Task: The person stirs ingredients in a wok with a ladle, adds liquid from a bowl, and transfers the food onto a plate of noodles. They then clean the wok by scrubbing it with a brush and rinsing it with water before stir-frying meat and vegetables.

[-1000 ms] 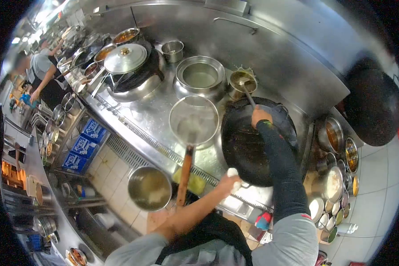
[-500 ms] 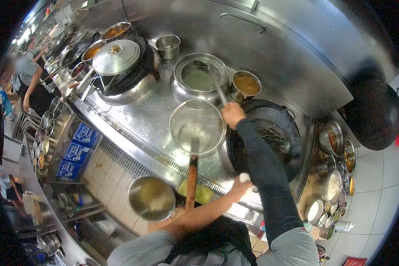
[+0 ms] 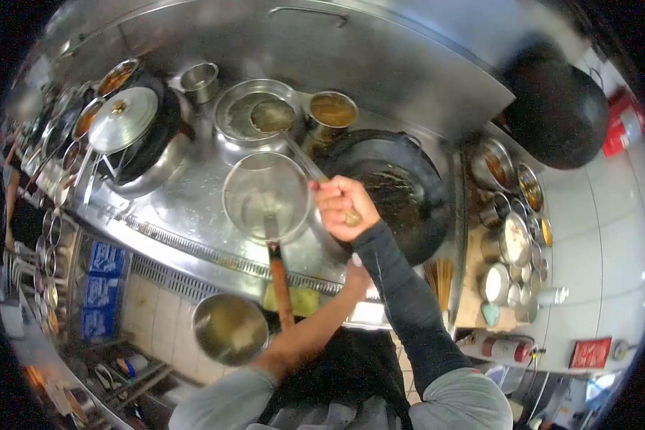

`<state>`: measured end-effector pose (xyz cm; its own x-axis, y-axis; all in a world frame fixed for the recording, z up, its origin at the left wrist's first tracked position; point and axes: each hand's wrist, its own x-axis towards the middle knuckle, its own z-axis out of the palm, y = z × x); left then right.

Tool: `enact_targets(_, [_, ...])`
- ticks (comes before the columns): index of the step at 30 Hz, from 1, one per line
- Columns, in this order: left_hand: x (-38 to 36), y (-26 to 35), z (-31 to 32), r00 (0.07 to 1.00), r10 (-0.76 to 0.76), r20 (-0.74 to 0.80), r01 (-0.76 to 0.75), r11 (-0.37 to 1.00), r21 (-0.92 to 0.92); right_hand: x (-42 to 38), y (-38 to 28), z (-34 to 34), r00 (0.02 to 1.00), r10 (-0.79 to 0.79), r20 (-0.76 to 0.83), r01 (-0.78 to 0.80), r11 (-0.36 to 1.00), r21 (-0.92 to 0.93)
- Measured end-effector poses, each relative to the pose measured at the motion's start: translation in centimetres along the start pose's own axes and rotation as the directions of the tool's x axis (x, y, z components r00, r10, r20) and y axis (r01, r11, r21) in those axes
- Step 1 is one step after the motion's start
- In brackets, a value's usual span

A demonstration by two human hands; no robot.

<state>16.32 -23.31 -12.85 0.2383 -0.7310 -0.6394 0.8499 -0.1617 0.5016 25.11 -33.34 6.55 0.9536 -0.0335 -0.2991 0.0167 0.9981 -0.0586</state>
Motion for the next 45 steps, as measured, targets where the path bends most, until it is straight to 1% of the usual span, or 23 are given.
enact_targets(1, [0.4,-0.3,-0.3,0.995,0.030,0.099,-0.025,0.998,-0.054,-2.0,0.9,0.6,1.000,-0.030,0.009,0.030,0.999,0.014])
enact_targets(2, [-0.4,0.5,-0.1,0.997,0.022,0.071,-0.028,0.995,0.091,-3.9,1.6,0.7,0.998,-0.063,0.013,0.063,0.998,-0.025])
enact_targets(4, [0.8,-0.6,0.0,0.969,0.224,0.104,-0.224,0.975,-0.011,-8.1,3.3,1.3,0.996,-0.082,0.023,0.082,0.996,-0.022])
enact_targets(6, [2.1,-2.2,-0.7,0.956,0.238,0.172,-0.224,0.970,-0.097,-12.2,4.9,0.3,0.989,-0.146,0.005,0.146,0.989,0.036])
enact_targets(8, [1.9,-1.5,-0.7,0.988,0.054,0.141,-0.049,0.998,-0.037,-16.3,6.7,-0.4,0.983,-0.183,-0.029,0.185,0.981,0.058])
enact_targets(10, [1.7,-0.7,-1.0,0.976,-0.004,0.218,-0.010,0.998,0.062,-19.9,8.4,-0.6,0.972,-0.216,-0.087,0.222,0.973,0.068])
enact_targets(14, [2.1,-1.8,-1.5,0.993,0.001,0.122,-0.003,1.000,0.017,-25.6,12.1,-1.1,0.911,-0.324,-0.255,0.320,0.946,-0.056])
enact_targets(20, [0.5,-0.4,-0.8,0.993,-0.006,0.119,0.003,1.000,0.026,-31.2,16.2,-1.4,0.742,-0.381,-0.551,0.363,0.920,-0.148])
enact_targets(23, [-0.5,0.4,-0.4,0.989,0.011,0.151,-0.011,1.000,0.001,-31.6,16.4,0.3,0.504,-0.481,-0.718,0.128,0.863,-0.489])
enact_targets(24, [-0.9,0.8,-0.2,0.989,0.014,0.149,-0.011,1.000,-0.022,-31.6,16.1,0.3,0.510,-0.477,-0.716,0.121,0.863,-0.490])
enact_targets(25, [-0.7,0.2,-0.1,0.999,-0.008,0.045,0.010,0.999,-0.044,-31.6,15.7,0.3,0.415,-0.604,-0.681,-0.139,0.697,-0.703])
enact_targets(26, [-2.3,1.8,-0.4,0.987,-0.123,0.101,0.126,0.992,-0.028,-31.2,15.2,0.2,0.362,-0.724,-0.587,-0.404,0.445,-0.799])
enact_targets(27, [-2.7,1.8,-1.1,0.991,-0.095,0.092,0.091,0.994,0.054,-30.4,14.5,0.1,0.391,-0.717,-0.576,-0.410,0.425,-0.807])
enact_targets(30, [-6.2,3.1,-4.2,0.981,-0.120,0.152,0.086,0.974,0.210,-26.6,11.7,-0.3,0.473,-0.880,-0.051,-0.606,-0.283,-0.744])
enact_targets(31, [-7.2,3.0,-5.8,0.965,0.014,0.261,-0.070,0.976,0.205,-24.0,11.0,0.0,0.453,-0.892,-0.007,-0.503,-0.249,-0.827])
enact_targets(32, [-8.5,2.7,-6.8,0.945,0.119,0.305,-0.144,0.987,0.063,-21.8,9.6,-1.9,0.490,-0.855,0.173,-0.504,-0.439,-0.743])
enact_targets(33, [-9.4,2.7,-8.0,0.951,0.109,0.289,-0.154,0.979,0.136,-18.0,8.9,0.4,0.502,-0.864,0.049,-0.473,-0.321,-0.820])
enact_targets(34, [-10.3,2.9,-9.4,0.958,0.096,0.272,-0.156,0.965,0.211,-14.4,7.6,-0.7,0.552,-0.822,0.140,-0.355,-0.383,-0.853])
enact_targets(36, [-13.2,4.6,-11.0,0.965,0.141,0.221,-0.195,0.949,0.249,-6.0,5.9,-0.6,0.610,-0.786,0.102,-0.298,-0.347,-0.889])
enact_targets(37, [-14.7,5.4,-11.5,0.969,0.161,0.190,-0.213,0.932,0.295,-1.1,5.2,-2.5,0.594,-0.775,0.218,-0.164,-0.381,-0.910])
enact_targets(41, [-19.4,5.8,-14.4,0.957,0.287,0.037,-0.290,0.945,0.152,17.7,4.0,-4.1,0.641,-0.749,0.167,-0.304,-0.447,-0.841])
enact_targets(44, [-21.5,4.5,-17.3,0.938,0.345,0.031,-0.345,0.938,0.019,27.3,2.4,-6.6,0.576,-0.817,0.001,-0.232,-0.166,-0.958])
enact_targets(45, [-22.2,4.1,-17.9,0.932,0.361,0.020,-0.361,0.933,-0.008,27.5,1.5,-6.1,0.804,-0.578,-0.140,0.138,0.410,-0.902])
